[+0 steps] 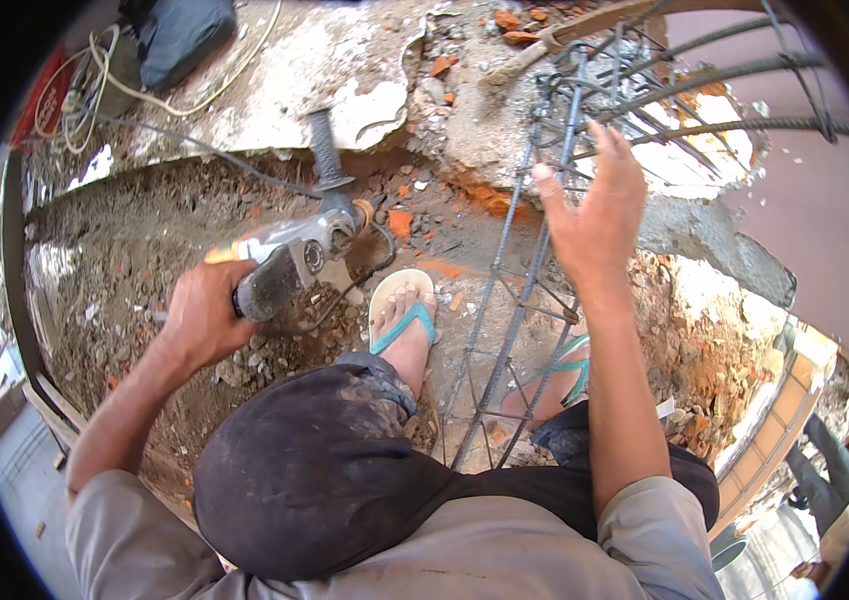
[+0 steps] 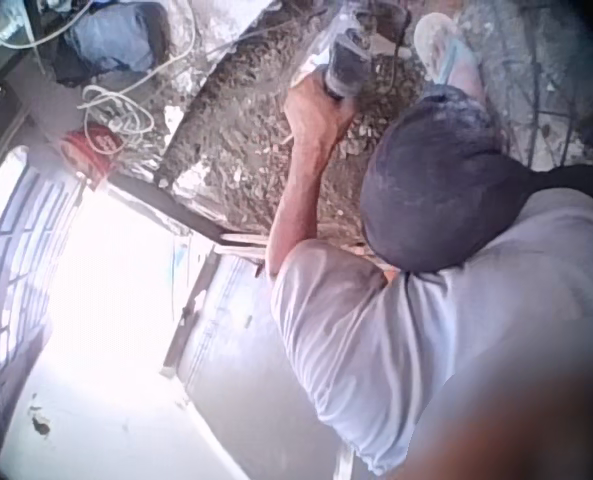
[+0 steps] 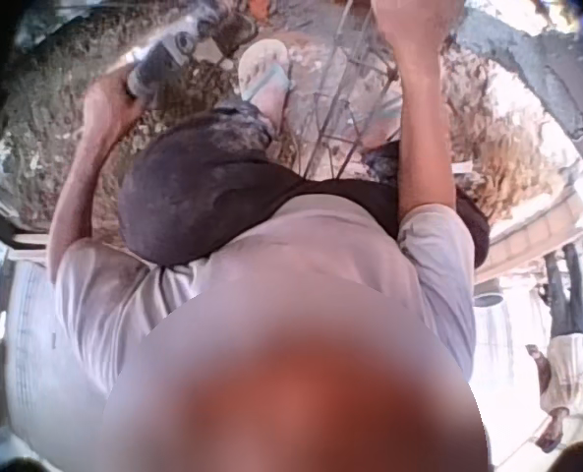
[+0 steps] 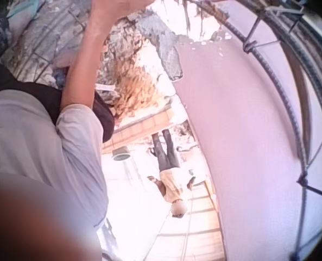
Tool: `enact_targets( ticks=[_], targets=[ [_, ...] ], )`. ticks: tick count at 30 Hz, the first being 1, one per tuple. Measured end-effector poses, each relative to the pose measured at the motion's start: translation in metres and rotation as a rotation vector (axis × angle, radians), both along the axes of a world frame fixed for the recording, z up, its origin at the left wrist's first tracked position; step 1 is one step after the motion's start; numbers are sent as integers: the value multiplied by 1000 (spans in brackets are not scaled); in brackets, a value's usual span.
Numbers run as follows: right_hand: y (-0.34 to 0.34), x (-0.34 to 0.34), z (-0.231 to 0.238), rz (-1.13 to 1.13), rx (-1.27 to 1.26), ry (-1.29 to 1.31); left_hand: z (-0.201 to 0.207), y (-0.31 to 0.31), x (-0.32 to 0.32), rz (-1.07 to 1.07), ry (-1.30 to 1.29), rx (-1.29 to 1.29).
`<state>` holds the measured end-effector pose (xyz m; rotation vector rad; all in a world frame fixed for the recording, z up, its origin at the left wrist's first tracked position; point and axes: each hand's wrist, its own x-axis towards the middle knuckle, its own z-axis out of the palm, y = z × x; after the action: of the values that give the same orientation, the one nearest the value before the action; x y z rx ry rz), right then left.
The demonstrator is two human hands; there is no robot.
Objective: The person uses a hammer drill to bore holes into a concrete floor at a construction site. They repeatedly clear debris from the drilled holes and reposition the drill to create additional holes near exposed rebar.
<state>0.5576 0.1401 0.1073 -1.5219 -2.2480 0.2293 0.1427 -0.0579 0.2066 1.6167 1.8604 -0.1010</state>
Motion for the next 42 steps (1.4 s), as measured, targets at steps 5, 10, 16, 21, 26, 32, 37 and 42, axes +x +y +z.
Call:
enact_targets(
  ticks=[5, 10, 16, 21, 26, 32, 37, 42],
  targets=[
    [-29, -9, -33, -13, -13, -118, 14, -13, 11, 256, -117, 115],
    [-16, 24, -36, 50, -51, -83, 45, -12, 7, 64, -12, 221],
    [-12, 25, -39, 75, -2, -80, 72, -11, 10, -8, -71, 580],
    [-13, 25, -38, 68, -6, -67, 67, 7, 11, 23, -290, 175],
    [-12, 26, -38, 66, -5, -53, 35, 24, 26, 111, -437, 140],
    [-11, 25, -39, 75, 0, -37, 1, 28, 34, 163, -459, 35],
    [-10, 26, -40, 71, 11, -27, -8, 41, 27, 219, -538, -49],
    [-10, 26, -41, 72, 16, -35, -1, 49, 15, 156, -492, -96]
  ],
)
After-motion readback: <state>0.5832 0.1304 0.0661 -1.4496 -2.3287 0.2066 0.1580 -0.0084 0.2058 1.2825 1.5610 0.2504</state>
